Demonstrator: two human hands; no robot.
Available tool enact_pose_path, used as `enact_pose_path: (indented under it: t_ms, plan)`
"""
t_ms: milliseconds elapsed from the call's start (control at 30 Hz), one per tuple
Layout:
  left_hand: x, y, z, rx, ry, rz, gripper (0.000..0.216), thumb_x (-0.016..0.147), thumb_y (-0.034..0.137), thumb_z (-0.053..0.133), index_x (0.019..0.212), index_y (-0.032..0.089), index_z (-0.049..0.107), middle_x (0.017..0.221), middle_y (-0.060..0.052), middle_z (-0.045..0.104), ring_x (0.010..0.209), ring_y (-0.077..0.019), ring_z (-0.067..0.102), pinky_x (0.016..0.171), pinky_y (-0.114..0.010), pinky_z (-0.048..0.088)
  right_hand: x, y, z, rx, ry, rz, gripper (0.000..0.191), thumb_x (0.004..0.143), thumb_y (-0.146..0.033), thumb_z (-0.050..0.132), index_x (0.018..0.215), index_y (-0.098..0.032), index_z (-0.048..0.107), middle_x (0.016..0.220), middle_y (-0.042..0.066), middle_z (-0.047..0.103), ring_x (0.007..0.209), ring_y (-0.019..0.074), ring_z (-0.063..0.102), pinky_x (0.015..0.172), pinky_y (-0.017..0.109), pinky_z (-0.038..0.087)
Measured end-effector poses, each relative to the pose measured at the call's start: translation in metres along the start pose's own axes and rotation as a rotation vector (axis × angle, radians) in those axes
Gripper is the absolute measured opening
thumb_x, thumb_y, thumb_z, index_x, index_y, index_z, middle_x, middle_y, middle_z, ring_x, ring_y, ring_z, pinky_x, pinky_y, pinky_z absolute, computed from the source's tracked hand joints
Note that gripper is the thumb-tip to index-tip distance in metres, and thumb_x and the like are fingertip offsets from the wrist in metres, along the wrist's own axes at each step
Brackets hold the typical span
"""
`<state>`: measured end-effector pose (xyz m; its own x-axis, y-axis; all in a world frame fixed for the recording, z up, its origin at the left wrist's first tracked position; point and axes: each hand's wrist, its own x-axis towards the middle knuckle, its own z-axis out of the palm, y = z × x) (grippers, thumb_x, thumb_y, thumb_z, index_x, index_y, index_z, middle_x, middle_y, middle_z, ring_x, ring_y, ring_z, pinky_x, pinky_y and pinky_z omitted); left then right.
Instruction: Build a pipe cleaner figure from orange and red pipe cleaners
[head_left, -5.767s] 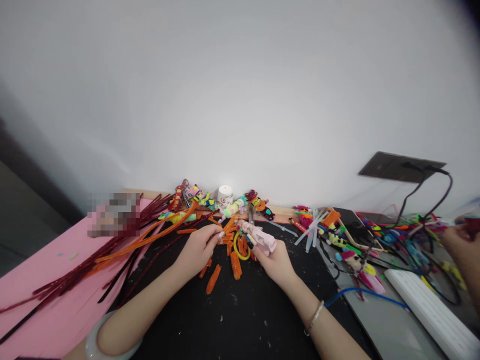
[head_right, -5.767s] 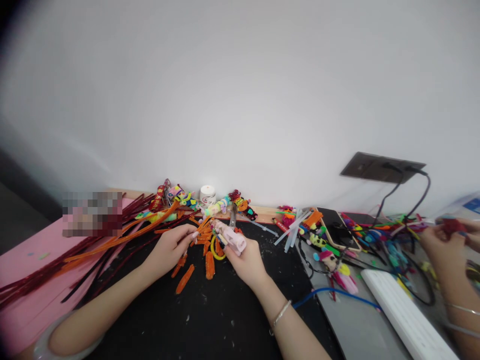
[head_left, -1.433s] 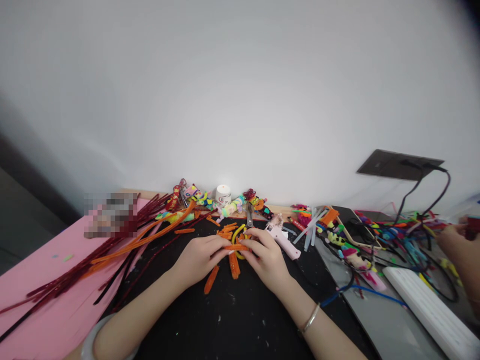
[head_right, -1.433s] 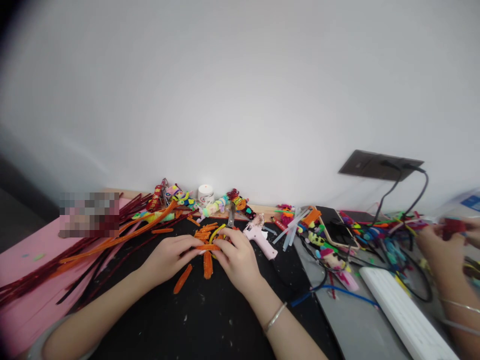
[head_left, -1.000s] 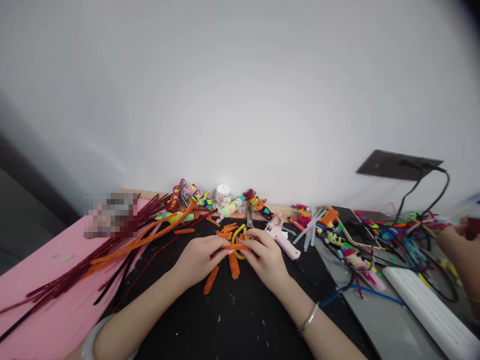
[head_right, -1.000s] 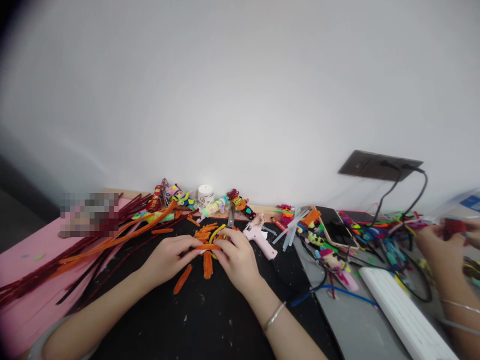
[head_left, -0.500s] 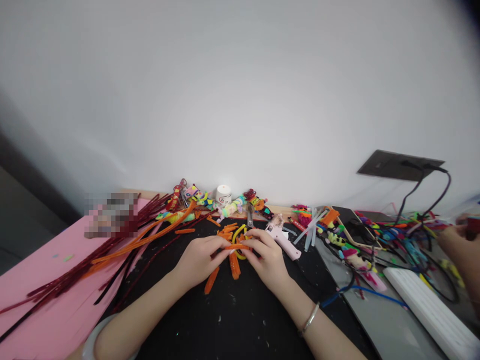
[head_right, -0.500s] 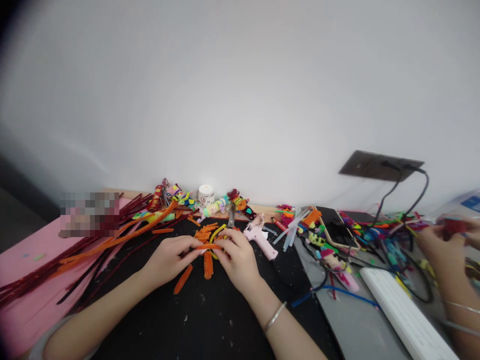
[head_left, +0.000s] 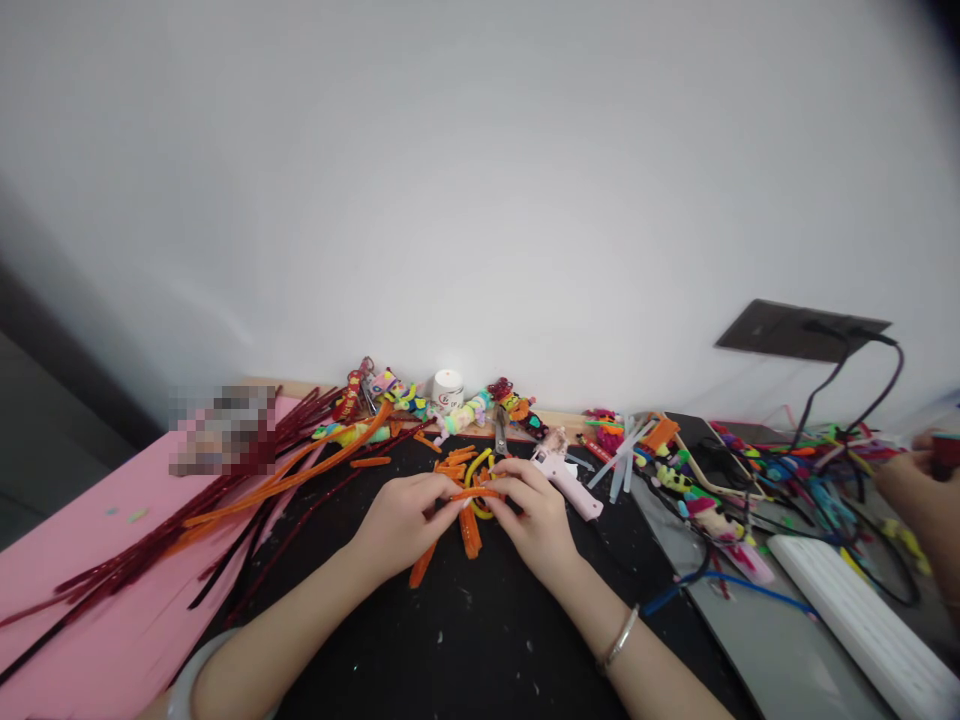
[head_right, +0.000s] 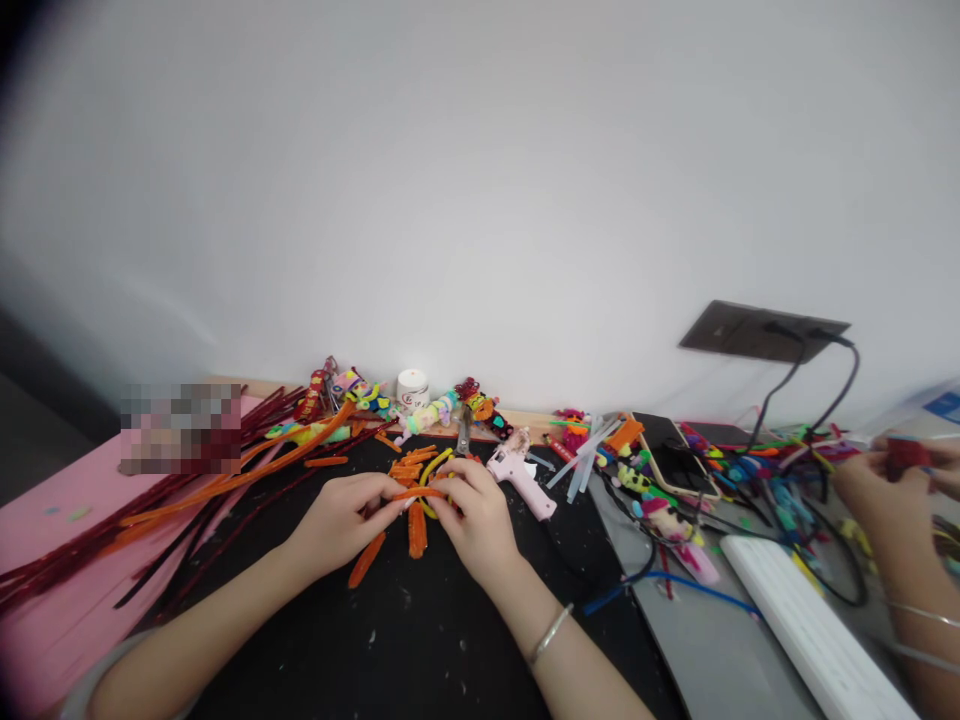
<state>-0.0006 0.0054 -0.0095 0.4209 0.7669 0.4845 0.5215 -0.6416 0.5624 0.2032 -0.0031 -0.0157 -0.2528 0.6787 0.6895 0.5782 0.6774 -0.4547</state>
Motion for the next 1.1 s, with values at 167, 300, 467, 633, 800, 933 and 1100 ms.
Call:
enact_pose_path:
  t_ms: [167,300,467,633,800,933,1100]
  plan:
    - [0.0012,0.0007,0.0009,0.002,0.003,-0.011,0.017,0.088,0.017,0.059,0.072,0.016,0.063,0.061,0.003,0.059,0.052,-0.0093,0.049,0.053,-0.020,0.035,0.0002,0.0000,0.0006,0.009,0.008,0.004,0.011,0.089,-0.016,0.062,0.090,-0.020,0.071,0.099,0.009,0.068,0.093,0.0208,0.067,0.082,0.034,0.057]
    - [0.0007,-0.0010,0.0004,-0.003,-0.003,-0.018,0.014,0.089,0.018,0.059,0.076,0.016,0.064,0.064,0.002,0.062,0.054,-0.0098,0.051,0.055,-0.020,0.036,0.0006,0.0012,-0.0004,0.027,0.032,0.005,0.010,0.088,-0.015,0.064,0.092,-0.020,0.071,0.098,0.009,0.068,0.094,0.0209,0.067,0.083,0.033,0.057]
    - [0.0012,-0.0044,-0.0019,-0.011,-0.018,-0.029,0.012,0.090,0.018,0.060,0.080,0.017,0.067,0.070,0.001,0.066,0.056,-0.0106,0.053,0.057,-0.020,0.038,0.0015,0.0017,-0.0024,0.017,0.026,-0.003,0.017,0.087,-0.013,0.063,0.100,-0.022,0.070,0.102,0.008,0.067,0.097,0.0212,0.066,0.086,0.034,0.056]
    - [0.0018,-0.0060,-0.0022,-0.025,-0.040,-0.021,0.012,0.091,0.019,0.059,0.083,0.017,0.068,0.074,0.000,0.069,0.059,-0.0111,0.056,0.059,-0.021,0.041,0.0018,0.0011,-0.0033,0.000,0.012,-0.019,0.022,0.088,-0.010,0.061,0.105,-0.021,0.069,0.103,0.009,0.067,0.098,0.0214,0.065,0.087,0.034,0.056]
    - [0.0006,-0.0062,-0.0014,-0.039,-0.058,-0.029,0.014,0.092,0.021,0.058,0.084,0.017,0.068,0.076,0.000,0.070,0.062,-0.0116,0.058,0.061,-0.021,0.042,0.0014,0.0024,-0.0034,-0.019,0.006,-0.031,0.021,0.090,-0.011,0.059,0.103,-0.022,0.070,0.102,0.009,0.067,0.097,0.0214,0.065,0.085,0.035,0.057]
    - [0.0005,-0.0051,-0.0018,-0.018,-0.064,-0.027,0.016,0.093,0.023,0.057,0.082,0.017,0.068,0.073,0.000,0.069,0.062,-0.0119,0.058,0.061,-0.021,0.043,0.0014,0.0036,-0.0037,-0.008,-0.003,-0.032,0.019,0.090,-0.011,0.058,0.099,-0.021,0.071,0.100,0.009,0.067,0.094,0.0214,0.066,0.082,0.035,0.057]
    - [0.0021,-0.0045,-0.0028,-0.013,-0.050,-0.014,0.014,0.093,0.023,0.057,0.087,0.018,0.069,0.079,-0.001,0.071,0.063,-0.0123,0.060,0.063,-0.022,0.046,0.0022,0.0033,-0.0039,-0.006,0.000,-0.021,0.017,0.089,-0.012,0.059,0.095,-0.021,0.071,0.099,0.009,0.067,0.093,0.0214,0.066,0.081,0.035,0.058]
